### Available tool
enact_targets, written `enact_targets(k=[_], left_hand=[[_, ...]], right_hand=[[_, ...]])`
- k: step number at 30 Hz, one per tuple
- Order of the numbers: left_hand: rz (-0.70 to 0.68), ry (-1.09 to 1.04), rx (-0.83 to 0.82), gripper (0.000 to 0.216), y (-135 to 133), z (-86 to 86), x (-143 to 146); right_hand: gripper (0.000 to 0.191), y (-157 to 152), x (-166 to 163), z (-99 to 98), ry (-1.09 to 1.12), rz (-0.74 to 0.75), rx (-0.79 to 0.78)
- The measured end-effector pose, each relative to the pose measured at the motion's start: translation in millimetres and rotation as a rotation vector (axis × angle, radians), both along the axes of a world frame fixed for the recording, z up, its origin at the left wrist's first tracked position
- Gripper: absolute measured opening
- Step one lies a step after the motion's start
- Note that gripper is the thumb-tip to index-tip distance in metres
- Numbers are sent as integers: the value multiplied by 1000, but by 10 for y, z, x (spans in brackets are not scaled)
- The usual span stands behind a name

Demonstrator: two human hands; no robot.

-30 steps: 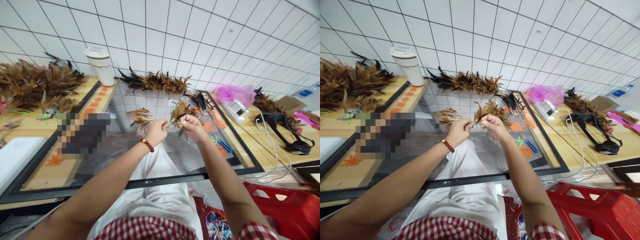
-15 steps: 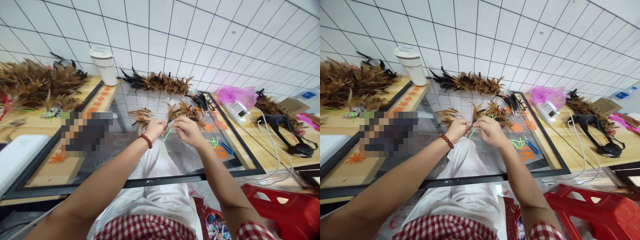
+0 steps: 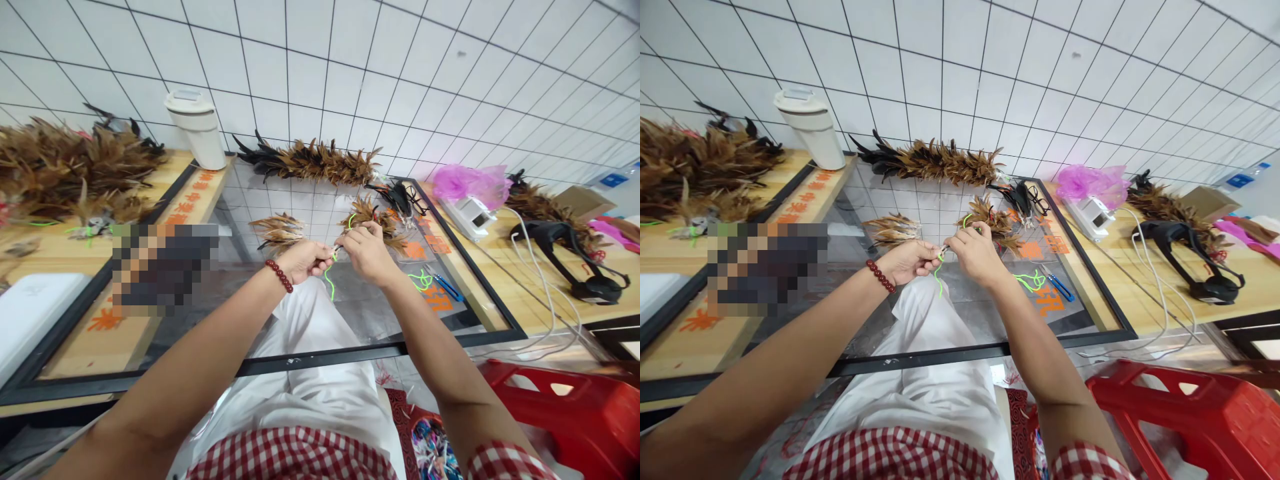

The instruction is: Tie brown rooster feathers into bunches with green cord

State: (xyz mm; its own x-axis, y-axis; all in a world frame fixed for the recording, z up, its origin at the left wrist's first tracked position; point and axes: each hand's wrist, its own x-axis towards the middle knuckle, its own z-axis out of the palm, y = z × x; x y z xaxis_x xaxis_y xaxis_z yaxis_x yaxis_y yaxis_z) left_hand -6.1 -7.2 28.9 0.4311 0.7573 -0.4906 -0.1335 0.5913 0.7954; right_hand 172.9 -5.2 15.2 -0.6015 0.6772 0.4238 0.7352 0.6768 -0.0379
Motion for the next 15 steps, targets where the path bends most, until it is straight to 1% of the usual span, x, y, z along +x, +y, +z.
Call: enact_targets(k=[2,4,6,8,9,11,13,15], left_hand=[[71,-49,45,18,4,-38,12],[216,-98,167,18,15,-95,31],[384,-62,337,16,34,-162,52],[475,56,506,17,54,-224,69],[484,99,587,19,61,-247,76],[458,134,734,19,63,-277,88],[399,118,842,15,49,-284,102],[330,84,881,18,26,-277,119]], right_hand=[[24,17,-3,-12,103,-57,-97],[22,46,-11,-41,341,-110,-258],[27,78,-23,-76,661,-100,-503],[33,93,-42,-102,950,-20,-775],[35,91,-56,-107,1056,31,-893],[35,69,-90,-101,1182,125,-1063],[33,33,-129,-81,1226,188,-1155],[33,0,-165,-57,1236,213,-1189]])
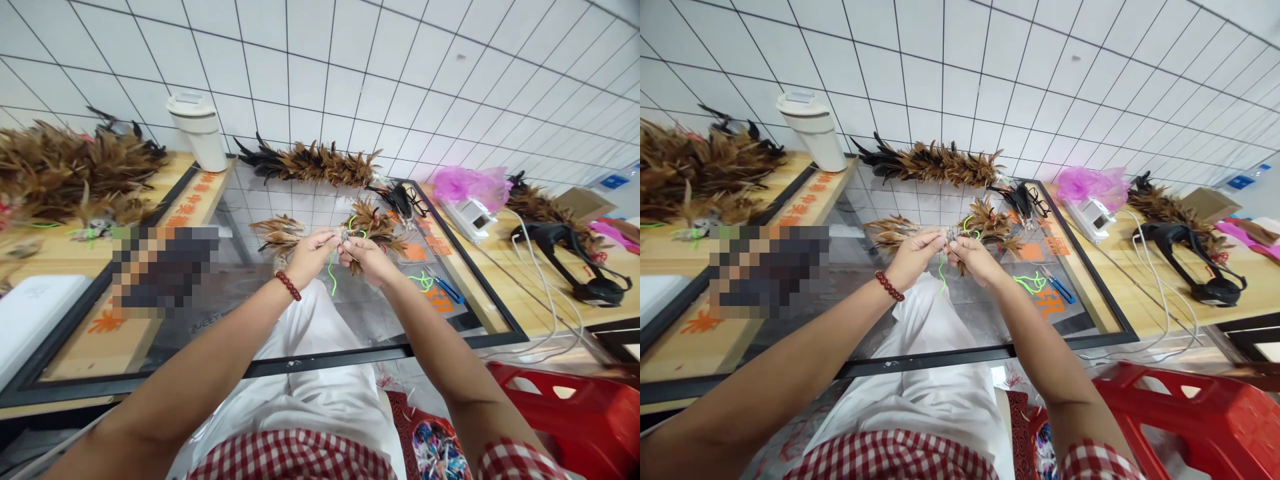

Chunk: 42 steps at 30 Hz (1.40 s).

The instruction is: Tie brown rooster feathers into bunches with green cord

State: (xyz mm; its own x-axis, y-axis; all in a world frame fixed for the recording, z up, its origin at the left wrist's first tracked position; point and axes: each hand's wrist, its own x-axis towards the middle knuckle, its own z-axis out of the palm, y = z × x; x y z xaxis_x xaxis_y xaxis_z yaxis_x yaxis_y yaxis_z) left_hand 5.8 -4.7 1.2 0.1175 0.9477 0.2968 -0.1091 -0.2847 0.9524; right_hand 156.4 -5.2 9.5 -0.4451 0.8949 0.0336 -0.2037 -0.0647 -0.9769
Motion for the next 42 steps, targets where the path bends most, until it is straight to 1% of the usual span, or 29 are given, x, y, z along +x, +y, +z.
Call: enact_targets(k=[3,6,10,12,14,15,16,18,20,21,22,23,24,26,28,29,30,32,34,36,39,40,42], left_hand=[[-74,-52,-24,28,-37,18,27],[-95,-119,-71,30,-68,39,45],[-128,-149,-124,33,-105,60,55],[-133,-174,-163,30,-109,70,55],[-122,-250,-241,24,-95,90,45],[-108,-306,-280,22,-81,106,34],[-89,-371,-314,21,-63,126,19],[-44,-495,-345,18,-22,174,-23],[-6,-585,-368,17,13,217,-67],[8,-612,-379,16,26,232,-83],[18,-632,-387,16,36,241,-95],[23,-645,-392,15,42,244,-101],[25,-654,-396,15,45,242,-102],[32,-662,-405,15,47,229,-98],[40,-647,-422,15,46,214,-96],[38,-632,-435,15,46,208,-99],[29,-615,-449,15,46,204,-103],[-4,-581,-476,15,46,199,-116],[-33,-541,-498,15,43,197,-124],[-51,-491,-502,14,34,194,-122],[-119,-412,-494,15,8,183,-99],[-148,-381,-498,16,-3,177,-89],[-202,-310,-523,18,-27,158,-69]], right_hand=[[34,-24,-35,23,11,6,-11],[36,-22,-42,23,10,26,-38],[39,-20,-34,17,-43,75,-88],[39,-25,-26,31,-110,121,-62],[38,-28,-5,57,-231,114,55],[38,-26,15,70,-320,64,143],[35,-20,43,81,-428,-20,243],[25,0,118,89,-685,-239,441],[14,26,202,83,-942,-416,586],[14,37,237,77,-1043,-465,643],[16,45,262,72,-1109,-478,700],[19,49,274,67,-1137,-451,762],[20,47,273,64,-1129,-384,836],[23,31,234,59,-1053,-158,990],[25,5,168,51,-1006,61,1084],[24,-8,136,46,-1014,126,1095],[22,-18,109,41,-1036,158,1092],[16,-29,82,32,-1095,148,1072],[15,-26,90,34,-1138,65,1057],[17,-19,121,50,-1169,-86,1015],[20,-29,162,95,-1189,-303,898],[19,-39,167,111,-1187,-345,869],[17,-64,163,133,-1156,-376,853]])
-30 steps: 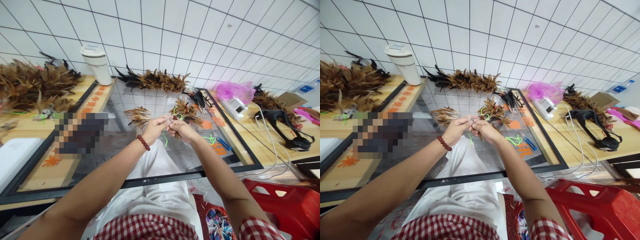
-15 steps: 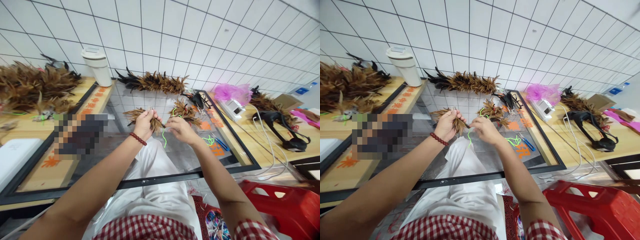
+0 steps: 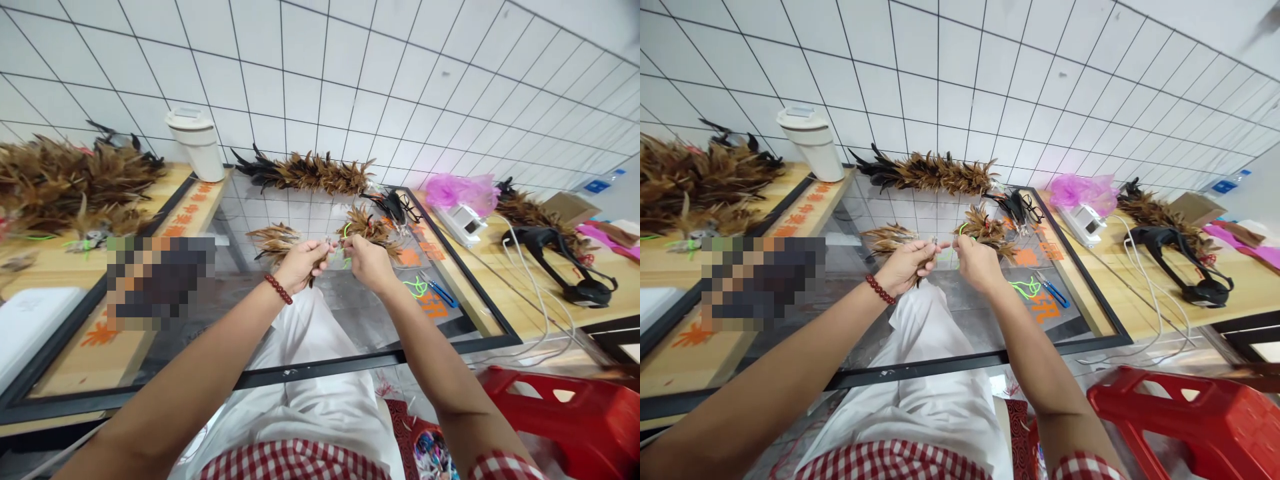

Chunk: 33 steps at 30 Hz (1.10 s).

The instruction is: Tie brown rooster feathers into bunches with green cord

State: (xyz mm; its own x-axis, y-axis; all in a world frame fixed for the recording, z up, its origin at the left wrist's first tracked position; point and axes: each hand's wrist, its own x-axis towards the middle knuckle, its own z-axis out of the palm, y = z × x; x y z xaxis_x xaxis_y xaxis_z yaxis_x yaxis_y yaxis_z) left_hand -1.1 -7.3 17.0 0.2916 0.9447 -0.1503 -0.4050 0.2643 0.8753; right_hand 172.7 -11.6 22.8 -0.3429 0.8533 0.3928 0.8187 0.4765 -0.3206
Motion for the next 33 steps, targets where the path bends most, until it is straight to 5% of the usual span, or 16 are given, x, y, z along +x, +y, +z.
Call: enact_targets(k=[5,12,18,22,25,28,33], left_hand=[[-128,116,37,21,-30,-75,24],[-148,160,50,31,-23,-97,30],[-190,148,16,29,-54,-99,65],[-201,129,-32,22,-55,-102,73],[-74,181,-25,17,-33,-86,68],[59,294,22,17,12,-88,49],[152,602,207,19,73,-150,6]], right_hand=[[14,-6,-48,-28,235,90,-37],[34,67,-89,-61,855,243,-571],[31,54,-134,-92,924,232,-543],[31,81,-138,-118,931,199,-503],[32,110,-45,-95,889,172,-529],[26,122,104,-45,592,162,-535],[18,60,152,48,300,246,-220]])
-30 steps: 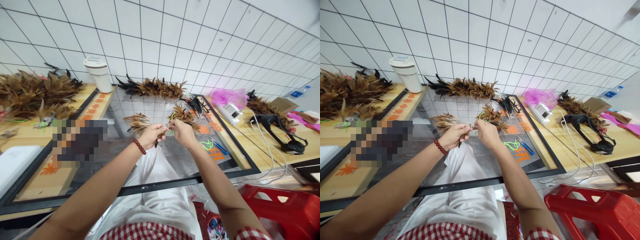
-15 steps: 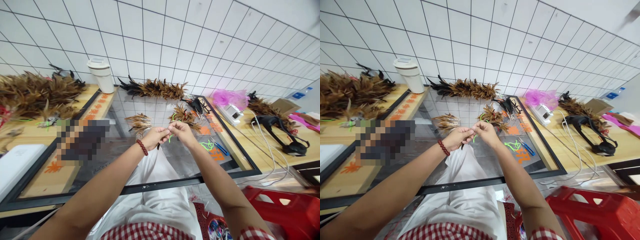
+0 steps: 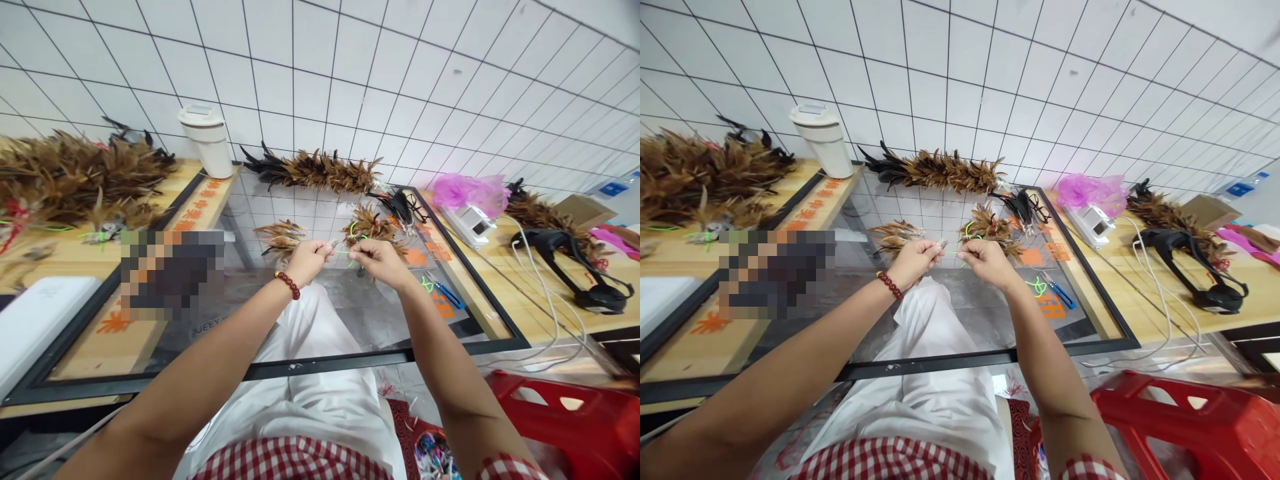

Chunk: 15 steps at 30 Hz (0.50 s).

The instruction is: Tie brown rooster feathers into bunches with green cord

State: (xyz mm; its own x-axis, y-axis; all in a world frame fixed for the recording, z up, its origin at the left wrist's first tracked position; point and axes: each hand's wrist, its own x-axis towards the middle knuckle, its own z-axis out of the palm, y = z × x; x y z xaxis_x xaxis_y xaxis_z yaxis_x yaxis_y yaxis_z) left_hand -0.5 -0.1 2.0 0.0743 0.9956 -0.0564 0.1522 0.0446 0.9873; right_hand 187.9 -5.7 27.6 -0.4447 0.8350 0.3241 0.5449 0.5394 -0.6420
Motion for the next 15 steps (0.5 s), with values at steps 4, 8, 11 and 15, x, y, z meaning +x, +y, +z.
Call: enact_targets(k=[4,8,11,15], left_hand=[[-164,200,39,19,-59,25,8],[-463,102,-83,19,-188,129,39],[-572,-33,-216,18,-268,197,53],[-624,-267,-299,23,-311,247,81]], right_hand=[[19,-59,-105,29,41,136,261],[18,-64,-125,29,81,231,262],[14,-55,-108,41,218,208,186],[14,-23,-92,28,339,156,68]])
